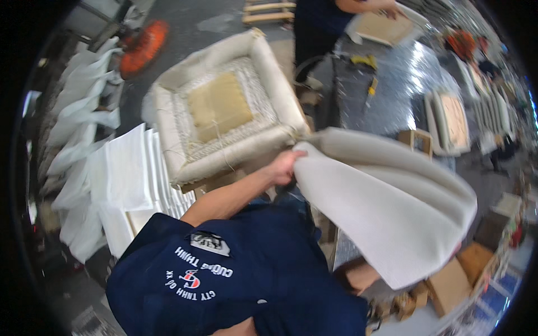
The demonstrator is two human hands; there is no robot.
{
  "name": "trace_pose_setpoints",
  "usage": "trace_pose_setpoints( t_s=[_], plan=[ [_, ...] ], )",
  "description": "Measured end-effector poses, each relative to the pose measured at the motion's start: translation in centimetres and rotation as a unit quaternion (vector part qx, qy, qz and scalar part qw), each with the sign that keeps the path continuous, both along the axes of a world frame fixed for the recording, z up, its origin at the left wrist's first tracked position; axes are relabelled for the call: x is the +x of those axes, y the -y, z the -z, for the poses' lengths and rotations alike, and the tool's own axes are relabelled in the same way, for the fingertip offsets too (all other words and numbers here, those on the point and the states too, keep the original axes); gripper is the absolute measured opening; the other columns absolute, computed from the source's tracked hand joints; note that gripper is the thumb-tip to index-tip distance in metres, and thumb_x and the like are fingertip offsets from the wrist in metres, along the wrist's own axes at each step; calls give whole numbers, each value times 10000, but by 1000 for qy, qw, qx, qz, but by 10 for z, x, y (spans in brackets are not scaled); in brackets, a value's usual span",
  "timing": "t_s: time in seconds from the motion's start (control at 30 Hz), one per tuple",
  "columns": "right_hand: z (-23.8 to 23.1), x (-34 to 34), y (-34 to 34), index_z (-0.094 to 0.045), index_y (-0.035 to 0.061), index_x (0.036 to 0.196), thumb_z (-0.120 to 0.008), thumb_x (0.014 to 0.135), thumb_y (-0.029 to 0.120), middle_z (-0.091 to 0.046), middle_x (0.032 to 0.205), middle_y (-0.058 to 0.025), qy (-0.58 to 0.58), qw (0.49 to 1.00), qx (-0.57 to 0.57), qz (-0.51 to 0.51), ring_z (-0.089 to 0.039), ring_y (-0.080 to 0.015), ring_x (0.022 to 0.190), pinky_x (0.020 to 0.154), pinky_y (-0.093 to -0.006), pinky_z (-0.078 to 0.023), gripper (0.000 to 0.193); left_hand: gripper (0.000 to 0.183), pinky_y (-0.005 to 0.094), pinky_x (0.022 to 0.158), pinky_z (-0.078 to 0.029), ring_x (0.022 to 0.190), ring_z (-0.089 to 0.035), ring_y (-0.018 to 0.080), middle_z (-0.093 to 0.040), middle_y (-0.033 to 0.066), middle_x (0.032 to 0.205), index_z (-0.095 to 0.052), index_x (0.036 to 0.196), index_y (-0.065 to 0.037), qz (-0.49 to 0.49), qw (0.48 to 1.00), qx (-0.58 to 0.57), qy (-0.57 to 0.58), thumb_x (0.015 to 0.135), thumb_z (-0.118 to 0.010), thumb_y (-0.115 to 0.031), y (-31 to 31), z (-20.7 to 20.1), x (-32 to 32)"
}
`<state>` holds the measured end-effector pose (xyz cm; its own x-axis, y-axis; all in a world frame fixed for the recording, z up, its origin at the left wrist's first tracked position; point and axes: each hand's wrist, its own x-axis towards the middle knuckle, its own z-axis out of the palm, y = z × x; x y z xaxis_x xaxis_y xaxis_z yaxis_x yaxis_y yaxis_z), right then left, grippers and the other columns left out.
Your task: The person uses a pneumatic staple gun to attach white fabric to a wooden cushion frame. They repeatedly staple the fabric edges, flip the frame, and cover it with a new fabric piece before continuing to staple.
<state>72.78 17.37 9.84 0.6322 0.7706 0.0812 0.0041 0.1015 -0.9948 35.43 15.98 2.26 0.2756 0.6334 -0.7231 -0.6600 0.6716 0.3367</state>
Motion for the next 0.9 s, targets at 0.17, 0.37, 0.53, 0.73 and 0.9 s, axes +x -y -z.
trace_pose_setpoints(
  t_s=[0.17,0.37,0.53,0.73,0.9],
  plan=[
    [-13,2,55,-458,54,1483,-502,1032,369,-539,1445,-163,94,991,26,94,-586,-301,1249,1066,-452,-498,552,280,498,853,-530,939,-660,252,-639,78,1011,-560,1142,-97,-46,998,-2,-41,911,-619,-242,-109,40,-6],
    [-8,-106,28,-504,-23,1428,-503,1003,333,-593,1387,-187,-375,926,-7,-40,-598,-332,1242,1051,-483,-500,554,543,595,1138,-403,1242,-574,414,-609,214,1323,-558,1331,-25,-92,960,237,115,885,-567,-335,-285,-23,-114],
    [24,-218,-61,-463,48,1468,-591,990,155,-601,1385,-160,-486,840,-110,-215,-618,-310,1234,1023,-447,-528,506,615,559,1177,-372,1354,-508,412,-543,204,1455,-445,1472,7,-308,886,331,-102,911,-484,-244,-259,-114,-295],
    [63,-361,-129,-452,63,1473,-638,977,144,-612,1363,-137,-408,780,-183,-438,-627,-293,1219,1021,-441,-531,536,511,518,1176,-392,1338,-530,355,-530,172,1485,-490,1461,-26,-453,836,239,-198,1064,-425,-342,-35,-106,-470],
    [95,-434,-120,-439,32,1472,-726,932,171,-610,1354,-147,-287,728,-311,-540,-641,-296,1178,978,-486,-548,627,376,374,730,-511,855,-613,188,-647,58,1014,-592,1247,-83,-409,893,136,-131,990,-591,-357,118,0,-523]
  ],
)
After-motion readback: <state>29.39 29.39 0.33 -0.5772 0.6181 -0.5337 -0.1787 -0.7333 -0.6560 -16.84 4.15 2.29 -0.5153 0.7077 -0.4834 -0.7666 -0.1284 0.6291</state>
